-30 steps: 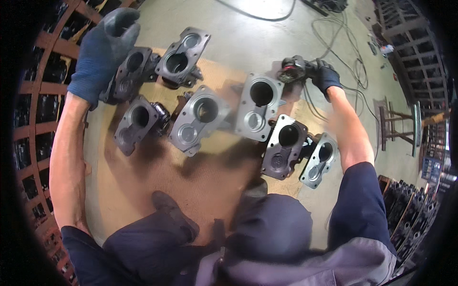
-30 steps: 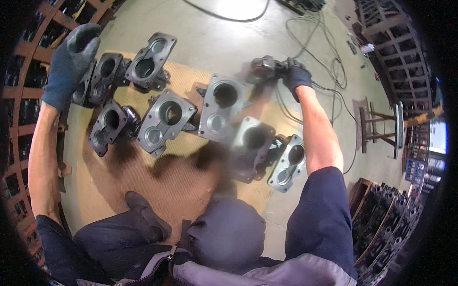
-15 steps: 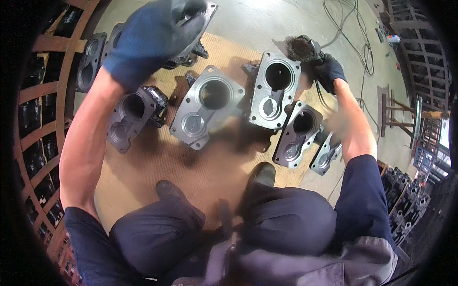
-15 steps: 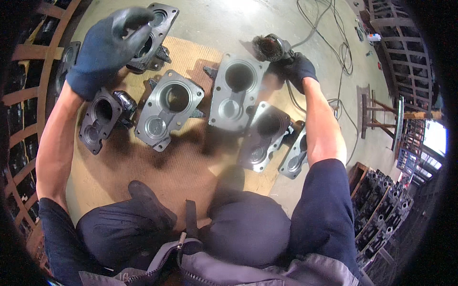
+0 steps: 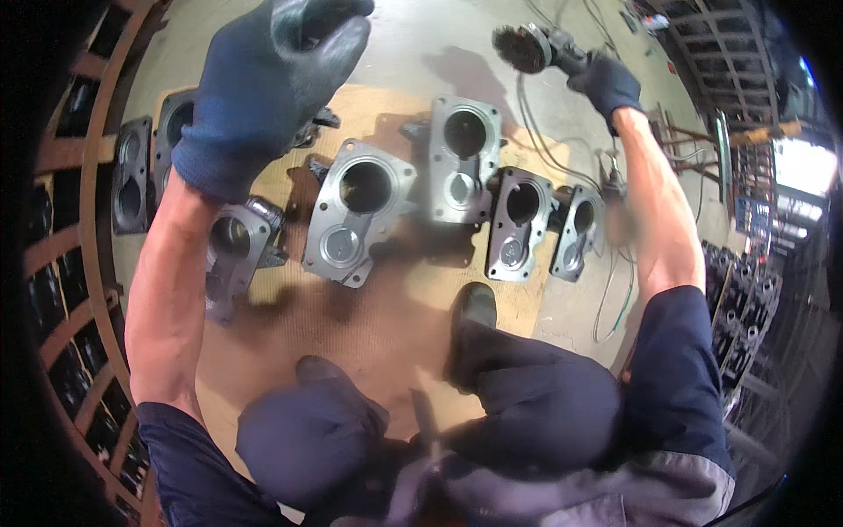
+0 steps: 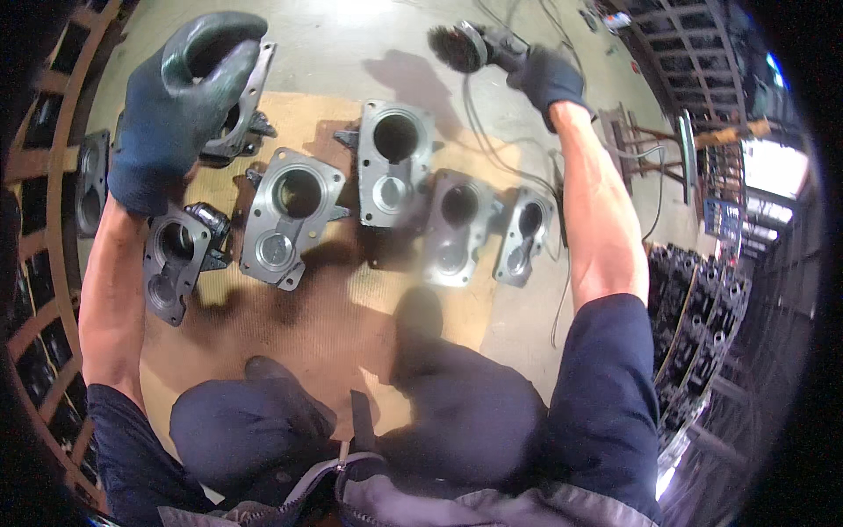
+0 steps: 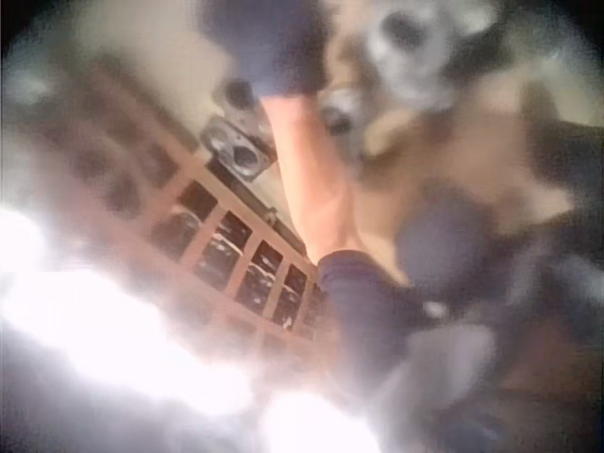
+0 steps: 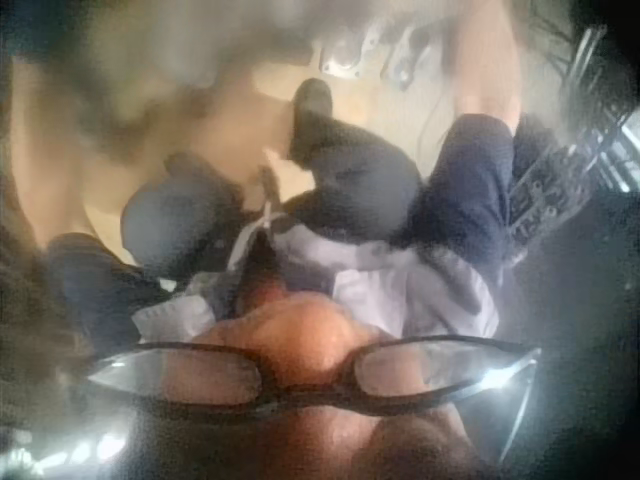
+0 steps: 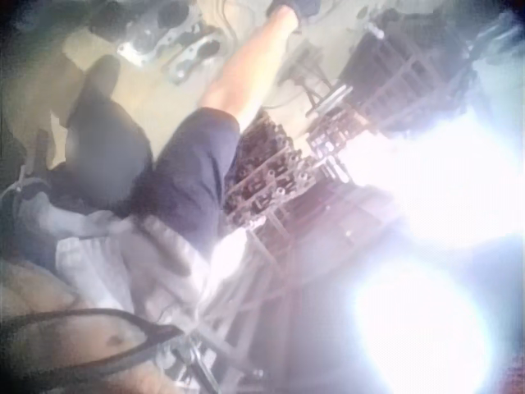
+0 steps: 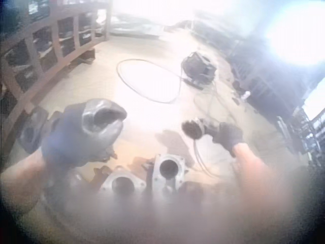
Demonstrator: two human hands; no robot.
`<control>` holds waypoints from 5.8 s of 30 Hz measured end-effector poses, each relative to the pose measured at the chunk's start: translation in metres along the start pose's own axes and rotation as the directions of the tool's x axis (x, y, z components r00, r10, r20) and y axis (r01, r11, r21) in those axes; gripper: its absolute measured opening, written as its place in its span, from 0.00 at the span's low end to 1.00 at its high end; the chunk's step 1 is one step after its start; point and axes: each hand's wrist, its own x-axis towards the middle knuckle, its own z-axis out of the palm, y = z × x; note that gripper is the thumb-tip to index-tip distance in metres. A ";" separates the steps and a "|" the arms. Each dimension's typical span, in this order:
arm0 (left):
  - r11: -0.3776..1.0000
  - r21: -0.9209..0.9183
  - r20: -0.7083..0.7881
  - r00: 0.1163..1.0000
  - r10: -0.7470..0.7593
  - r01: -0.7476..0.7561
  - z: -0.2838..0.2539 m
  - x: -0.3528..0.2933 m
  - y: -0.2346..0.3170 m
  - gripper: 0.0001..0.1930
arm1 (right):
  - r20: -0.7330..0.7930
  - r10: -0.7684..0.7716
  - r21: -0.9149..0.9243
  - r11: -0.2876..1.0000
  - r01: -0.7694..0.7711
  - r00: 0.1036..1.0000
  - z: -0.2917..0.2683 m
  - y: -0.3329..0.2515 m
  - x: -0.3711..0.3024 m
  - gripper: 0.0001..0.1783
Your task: The person uses a handheld angle grinder with a wire brush attachment to clean and deburr the surfaces of several metal engine parts laid out on the floor. They systematically move from one part to the next, grinding the edges and faces before setting the finished pieces aside.
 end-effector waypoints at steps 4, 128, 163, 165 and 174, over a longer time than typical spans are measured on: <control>0.982 -0.174 0.038 0.997 -0.062 0.067 0.011 0.024 0.032 0.14 | -0.219 -0.084 -0.245 0.969 0.028 0.972 -0.078 0.071 -0.026 0.28; -0.407 -0.344 0.914 0.402 0.063 0.846 0.380 -0.225 0.403 0.21 | 0.544 0.204 0.681 0.460 -0.570 0.814 0.052 0.090 -0.422 0.33; 0.026 -0.388 0.919 0.389 -0.066 0.921 0.376 -0.209 0.393 0.26 | 0.550 0.097 0.682 0.521 -0.514 0.829 0.050 0.092 -0.401 0.35; -0.108 -0.477 0.879 0.471 -0.077 0.872 0.387 -0.204 0.385 0.25 | 0.563 0.092 0.694 0.486 -0.531 0.821 0.044 0.090 -0.391 0.35; -0.254 -0.572 0.818 0.566 -0.103 0.780 0.406 -0.117 0.349 0.09 | 0.477 0.121 0.765 0.432 -0.479 0.871 0.074 0.137 -0.297 0.40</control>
